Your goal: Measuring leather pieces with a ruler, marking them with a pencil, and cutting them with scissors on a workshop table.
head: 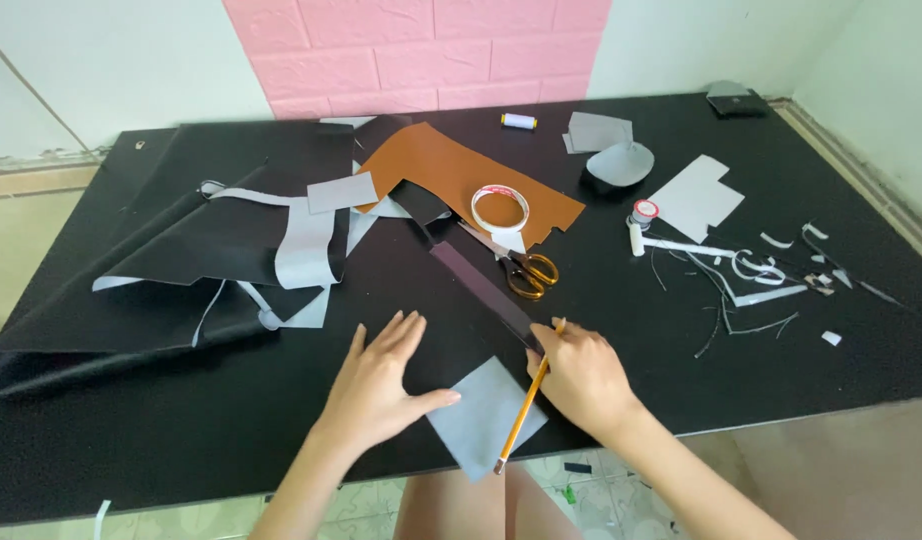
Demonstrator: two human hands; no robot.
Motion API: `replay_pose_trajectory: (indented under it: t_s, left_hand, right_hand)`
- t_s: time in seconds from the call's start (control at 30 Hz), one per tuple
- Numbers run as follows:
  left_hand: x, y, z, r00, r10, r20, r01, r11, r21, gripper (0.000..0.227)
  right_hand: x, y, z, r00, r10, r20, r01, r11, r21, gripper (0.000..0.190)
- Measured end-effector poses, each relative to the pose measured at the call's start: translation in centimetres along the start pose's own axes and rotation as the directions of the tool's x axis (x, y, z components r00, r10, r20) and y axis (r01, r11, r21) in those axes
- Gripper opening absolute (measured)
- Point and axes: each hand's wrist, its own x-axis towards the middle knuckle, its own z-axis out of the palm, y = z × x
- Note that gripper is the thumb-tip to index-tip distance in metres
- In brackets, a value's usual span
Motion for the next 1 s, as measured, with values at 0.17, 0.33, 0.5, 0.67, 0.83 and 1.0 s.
replay_pose_trajectory:
  t_s: [0.17, 0.33, 0.5, 0.67, 0.83, 1.0]
  left_hand:
    - [-1.5, 0.9, -3.5, 0.953, -0.283, 0.105, 0.3, 0.857, -0.42, 0.108]
    - [-1.3, -0.9, -1.5, 0.961, -0.067, -0.267, -0.065, 0.887, -0.456, 0.068]
    - [1.8, -1.3, -0.4, 0.837, 0.02, -0.547, -0.177, 0.956, -0.235, 0.046]
    - [11.4, -1.9, 0.2, 0.929, -0.247, -0.276, 0.251, 0.968, -0.023, 0.065]
    - [14.8, 0.8, -1.6, 0.919, -0.38, -0.108, 0.353, 0.913, -0.206, 0.051]
    - [13.2, 2.5, -4.9, 0.857, -0.509, 0.077, 0.424, 0.613, -0.666, 0.052]
  right_hand:
    - [-0.7, -0.1, 0.3, 0.988, 0.048, 0.149, -0.034, 0.995, -0.094, 0.015]
    - [-1.3, -1.9, -1.3, 0.996, 0.087, 0.009, -0.086, 0.994, -0.07, 0.02]
    - [-3.0, -2.1, -2.4, 0.999, -0.011, -0.03, 0.017, 0.981, 0.195, 0.044]
    - [-4.9, -1.5, -3.5, 0.997, -0.082, 0.016, 0.071, 0.929, 0.363, 0.047]
    - [-4.9, -1.5, -3.6, 0.997, -0.072, 0.002, 0.065, 0.909, 0.411, 0.048]
    - [-5.6, -1.4, -2.3, 0.998, -0.028, -0.049, 0.044, 0.931, 0.363, 0.046]
